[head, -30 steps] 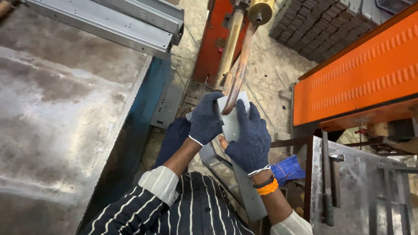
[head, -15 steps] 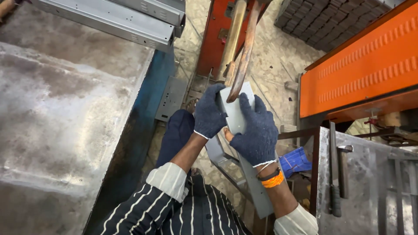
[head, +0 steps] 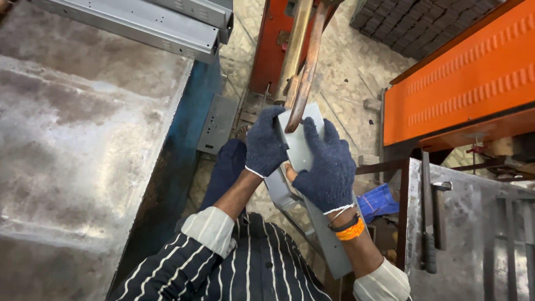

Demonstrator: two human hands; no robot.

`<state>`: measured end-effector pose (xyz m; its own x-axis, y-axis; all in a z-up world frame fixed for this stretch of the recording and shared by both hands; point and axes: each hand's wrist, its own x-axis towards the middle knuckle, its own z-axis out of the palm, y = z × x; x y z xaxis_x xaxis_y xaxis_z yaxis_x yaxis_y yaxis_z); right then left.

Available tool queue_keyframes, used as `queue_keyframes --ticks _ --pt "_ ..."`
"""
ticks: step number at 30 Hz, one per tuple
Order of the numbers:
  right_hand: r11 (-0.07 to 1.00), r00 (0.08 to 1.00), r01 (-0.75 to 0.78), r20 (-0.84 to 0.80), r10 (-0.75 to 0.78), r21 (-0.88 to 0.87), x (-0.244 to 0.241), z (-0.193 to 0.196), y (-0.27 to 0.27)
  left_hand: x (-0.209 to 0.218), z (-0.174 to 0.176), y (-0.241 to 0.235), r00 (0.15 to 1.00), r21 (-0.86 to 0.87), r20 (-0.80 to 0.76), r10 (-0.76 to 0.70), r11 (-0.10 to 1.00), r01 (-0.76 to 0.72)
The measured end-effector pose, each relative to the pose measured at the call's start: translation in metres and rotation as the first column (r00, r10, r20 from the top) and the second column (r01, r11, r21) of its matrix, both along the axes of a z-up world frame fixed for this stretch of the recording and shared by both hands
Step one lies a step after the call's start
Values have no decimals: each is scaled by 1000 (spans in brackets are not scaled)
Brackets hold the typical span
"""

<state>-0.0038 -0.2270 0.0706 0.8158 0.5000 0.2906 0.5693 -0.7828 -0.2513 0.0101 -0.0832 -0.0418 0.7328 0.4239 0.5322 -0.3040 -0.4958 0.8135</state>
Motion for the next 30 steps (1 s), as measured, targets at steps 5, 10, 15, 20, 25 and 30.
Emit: queue_keyframes --ticks 5,10,15,20,25,30 --pt "1000 999 0 52 -2 28 -4 5 3 3 -14 1 997 8 -79 -9 1000 10" --pt "998 999 3 37 -5 57 -5 5 5 3 -12 1 999 -24 -31 -23 999 23" --pt "996 998 62 -12 -63 -63 -8 7 5 -4 -12 7 998 -4 -13 -55 998 55" --pt "998 998 35 56 -38 44 -6 7 10 4 -6 8 997 -25 -34 -74 997 73" --pt "994 995 95 -15 -94 55 0 12 23 16 -5 20 992 -11 -84 -92 996 92" --pt "994 994 71 79 -78 85 7 -9 24 28 -27 28 993 -18 -73 -91 996 90"
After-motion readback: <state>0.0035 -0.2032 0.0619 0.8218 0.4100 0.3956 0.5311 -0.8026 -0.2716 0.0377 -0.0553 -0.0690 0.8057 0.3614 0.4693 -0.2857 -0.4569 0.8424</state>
